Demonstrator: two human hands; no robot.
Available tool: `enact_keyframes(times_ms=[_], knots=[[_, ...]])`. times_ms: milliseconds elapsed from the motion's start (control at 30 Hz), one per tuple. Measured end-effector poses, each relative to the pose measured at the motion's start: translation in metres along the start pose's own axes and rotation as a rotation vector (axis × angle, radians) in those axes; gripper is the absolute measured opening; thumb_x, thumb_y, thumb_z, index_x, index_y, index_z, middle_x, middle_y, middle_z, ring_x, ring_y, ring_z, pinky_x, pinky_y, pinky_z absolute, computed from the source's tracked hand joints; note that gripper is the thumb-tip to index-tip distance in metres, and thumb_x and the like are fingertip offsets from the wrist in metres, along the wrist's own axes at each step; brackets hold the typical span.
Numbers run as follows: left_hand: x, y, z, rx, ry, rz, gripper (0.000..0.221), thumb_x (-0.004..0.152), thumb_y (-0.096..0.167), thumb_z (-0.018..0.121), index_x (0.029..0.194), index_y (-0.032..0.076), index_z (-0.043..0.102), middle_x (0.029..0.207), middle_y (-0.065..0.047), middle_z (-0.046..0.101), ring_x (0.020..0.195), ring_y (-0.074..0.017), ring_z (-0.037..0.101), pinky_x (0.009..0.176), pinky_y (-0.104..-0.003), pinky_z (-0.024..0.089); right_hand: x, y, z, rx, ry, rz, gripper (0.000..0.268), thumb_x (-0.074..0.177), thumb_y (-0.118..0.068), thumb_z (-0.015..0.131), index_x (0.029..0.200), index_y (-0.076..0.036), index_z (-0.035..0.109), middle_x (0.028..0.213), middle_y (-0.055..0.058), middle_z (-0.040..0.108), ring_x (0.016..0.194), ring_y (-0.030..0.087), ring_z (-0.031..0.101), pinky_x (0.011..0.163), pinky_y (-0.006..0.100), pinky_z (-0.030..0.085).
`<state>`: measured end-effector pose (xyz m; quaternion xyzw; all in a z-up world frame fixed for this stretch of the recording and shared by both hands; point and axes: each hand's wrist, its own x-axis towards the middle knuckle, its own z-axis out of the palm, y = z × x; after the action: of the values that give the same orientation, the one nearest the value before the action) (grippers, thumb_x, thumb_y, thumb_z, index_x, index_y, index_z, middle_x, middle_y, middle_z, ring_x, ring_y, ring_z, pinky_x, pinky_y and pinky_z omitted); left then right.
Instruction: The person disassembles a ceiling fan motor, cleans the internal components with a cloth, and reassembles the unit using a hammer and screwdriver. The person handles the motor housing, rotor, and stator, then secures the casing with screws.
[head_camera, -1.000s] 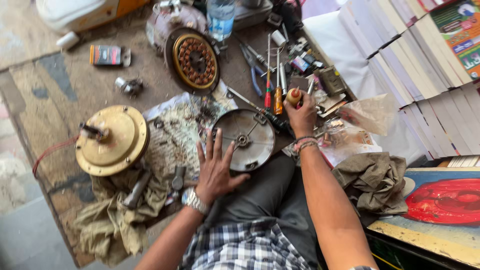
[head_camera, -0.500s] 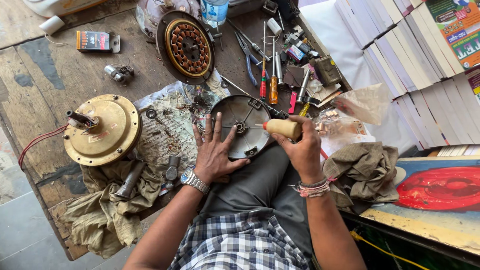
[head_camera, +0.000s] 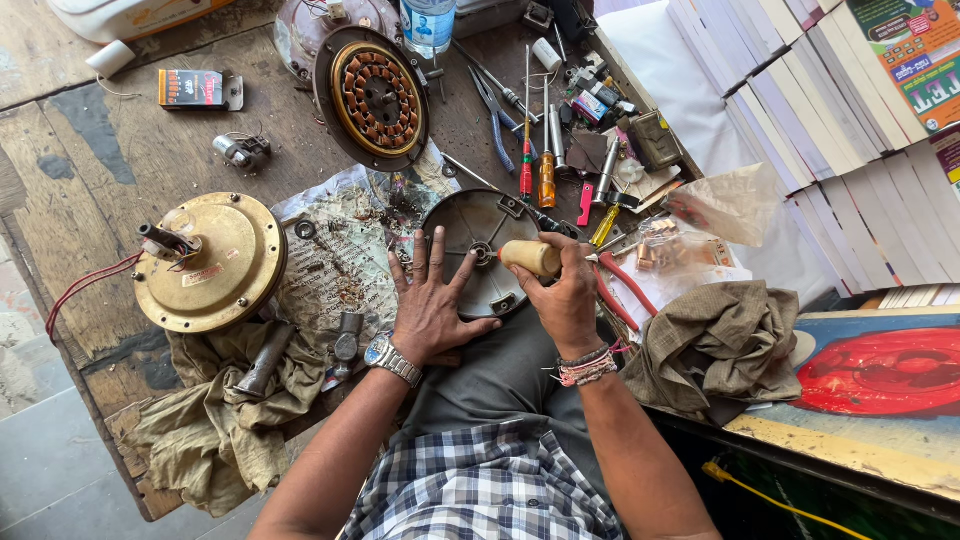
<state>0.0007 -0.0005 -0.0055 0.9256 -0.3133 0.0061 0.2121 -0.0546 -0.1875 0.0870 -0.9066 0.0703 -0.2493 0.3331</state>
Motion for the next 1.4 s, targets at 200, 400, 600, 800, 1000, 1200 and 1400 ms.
enact_keyframes(times_ms=[200, 400, 600, 800, 1000, 1200, 1400], knots=[[0.002, 0.000, 0.000, -0.025, -0.154, -0.064, 0.115, 0.061, 0.097, 0.055, 0.154, 0.032, 0.041, 0.169, -0.022, -0.003, 0.153, -0.0442, -0.015, 0.113, -0.077, -0.006, -0.002, 0.004, 0.003, -0.059, -0.002, -0.024, 0.054, 0.081, -0.017, 0.090, 0.123, -0.007, 0.059, 0.109, 0.015, 0.064, 0.098, 0.030, 0.068, 0.082, 0.041, 0.058], [0.002, 0.000, -0.001, -0.015, -0.018, -0.002, 0.119, 0.061, 0.097, 0.057, 0.156, 0.026, 0.043, 0.168, -0.023, -0.002, 0.153, -0.0442, -0.014, 0.111, -0.077, -0.005, -0.003, 0.003, 0.005, -0.037, -0.001, -0.015, 0.054, 0.081, -0.018, 0.089, 0.124, -0.007, 0.058, 0.110, 0.014, 0.066, 0.101, 0.029, 0.068, 0.084, 0.040, 0.058], [0.003, 0.000, 0.001, -0.035, -0.136, -0.052, 0.115, 0.062, 0.096, 0.055, 0.154, 0.030, 0.042, 0.169, -0.023, -0.004, 0.153, -0.0449, -0.017, 0.112, -0.076, -0.011, -0.003, 0.003, 0.005, -0.084, 0.020, -0.063, 0.054, 0.079, -0.017, 0.090, 0.122, -0.007, 0.060, 0.110, 0.013, 0.066, 0.102, 0.031, 0.066, 0.087, 0.042, 0.056], [0.002, 0.001, 0.000, 0.020, 0.041, 0.032, 0.119, 0.063, 0.098, 0.055, 0.156, 0.024, 0.045, 0.167, -0.026, -0.004, 0.152, -0.0442, -0.018, 0.108, -0.076, -0.013, -0.003, 0.002, 0.004, -0.057, 0.006, -0.027, 0.053, 0.079, -0.016, 0.090, 0.122, -0.007, 0.060, 0.110, 0.012, 0.065, 0.103, 0.030, 0.065, 0.087, 0.041, 0.056], [0.002, 0.000, 0.001, -0.041, -0.187, -0.076, 0.112, 0.061, 0.096, 0.055, 0.152, 0.032, 0.043, 0.169, -0.023, -0.007, 0.152, -0.0448, -0.019, 0.111, -0.077, -0.013, -0.004, 0.004, 0.005, -0.077, 0.010, -0.069, 0.055, 0.079, -0.018, 0.090, 0.123, -0.007, 0.059, 0.112, 0.012, 0.067, 0.106, 0.031, 0.066, 0.089, 0.041, 0.057], [0.003, 0.000, 0.001, -0.031, -0.072, -0.014, 0.114, 0.063, 0.095, 0.058, 0.156, 0.030, 0.041, 0.167, -0.025, -0.007, 0.152, -0.0440, -0.019, 0.109, -0.077, -0.013, -0.011, 0.026, 0.004, 0.117, 0.065, 0.135, 0.056, 0.082, -0.016, 0.089, 0.126, -0.005, 0.057, 0.111, 0.011, 0.071, 0.099, 0.022, 0.074, 0.084, 0.033, 0.063], [0.001, 0.000, -0.002, -0.040, -0.020, 0.006, 0.116, 0.065, 0.093, 0.062, 0.157, 0.026, 0.043, 0.168, -0.025, -0.008, 0.152, -0.0442, -0.020, 0.108, -0.077, -0.014, -0.010, 0.080, -0.014, 0.941, 0.319, 0.661, 0.047, 0.081, -0.013, 0.088, 0.112, -0.007, 0.053, 0.100, 0.009, 0.066, 0.081, 0.018, 0.067, 0.066, 0.031, 0.058]])
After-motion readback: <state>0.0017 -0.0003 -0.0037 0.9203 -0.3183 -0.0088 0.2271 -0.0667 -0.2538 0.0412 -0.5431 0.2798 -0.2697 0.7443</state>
